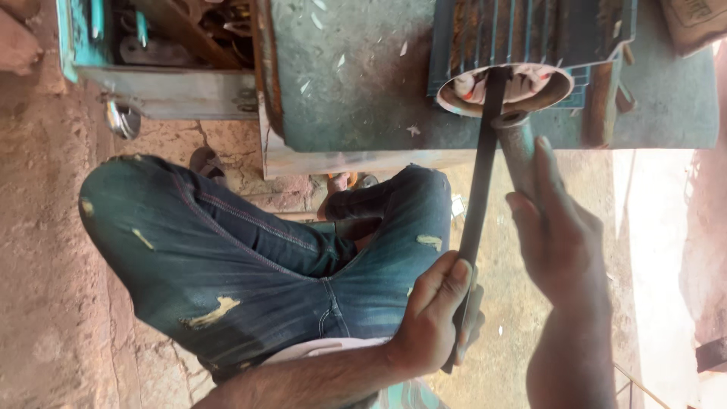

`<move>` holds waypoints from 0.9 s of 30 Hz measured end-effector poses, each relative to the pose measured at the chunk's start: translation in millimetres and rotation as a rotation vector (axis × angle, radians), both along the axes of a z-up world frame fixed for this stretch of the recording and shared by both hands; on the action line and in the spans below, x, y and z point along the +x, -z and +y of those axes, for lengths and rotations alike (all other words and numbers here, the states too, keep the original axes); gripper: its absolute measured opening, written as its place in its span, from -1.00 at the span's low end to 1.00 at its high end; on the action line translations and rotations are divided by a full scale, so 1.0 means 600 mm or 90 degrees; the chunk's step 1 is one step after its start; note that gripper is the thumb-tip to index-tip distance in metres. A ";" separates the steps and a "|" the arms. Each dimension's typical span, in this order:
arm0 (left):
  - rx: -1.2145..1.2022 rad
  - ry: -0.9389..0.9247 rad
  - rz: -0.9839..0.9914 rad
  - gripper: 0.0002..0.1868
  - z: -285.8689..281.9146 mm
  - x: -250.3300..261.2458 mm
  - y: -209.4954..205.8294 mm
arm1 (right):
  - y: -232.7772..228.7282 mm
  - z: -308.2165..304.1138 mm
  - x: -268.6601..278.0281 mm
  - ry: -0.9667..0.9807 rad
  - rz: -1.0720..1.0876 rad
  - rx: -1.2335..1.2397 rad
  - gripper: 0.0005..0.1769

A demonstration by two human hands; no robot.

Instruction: The person uses a cylindrical metal tool to repeatedly tap a flat metal bar against the slots of a blue finned electrical component. The person then rotates the component and continues tapping different slots before setting the tools down.

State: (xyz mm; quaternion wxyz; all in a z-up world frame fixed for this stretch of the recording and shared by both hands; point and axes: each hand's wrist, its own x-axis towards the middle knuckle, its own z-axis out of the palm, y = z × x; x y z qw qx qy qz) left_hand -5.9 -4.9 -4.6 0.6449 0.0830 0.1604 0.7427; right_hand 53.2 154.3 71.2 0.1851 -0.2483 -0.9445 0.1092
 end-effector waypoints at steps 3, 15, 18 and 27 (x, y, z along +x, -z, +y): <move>-0.012 -0.012 0.010 -0.64 -0.006 -0.007 -0.001 | -0.006 -0.002 0.017 0.030 0.009 0.028 -0.38; 0.002 0.012 -0.024 -0.65 -0.022 -0.025 0.014 | 0.021 0.000 0.019 0.002 0.007 -0.014 -0.37; 0.036 0.009 -0.008 -0.63 -0.019 -0.017 0.011 | 0.013 0.000 0.023 0.036 0.055 -0.014 -0.38; 0.075 -0.016 -0.070 -0.61 0.007 -0.008 -0.004 | -0.010 -0.004 0.045 0.040 0.108 -0.075 -0.39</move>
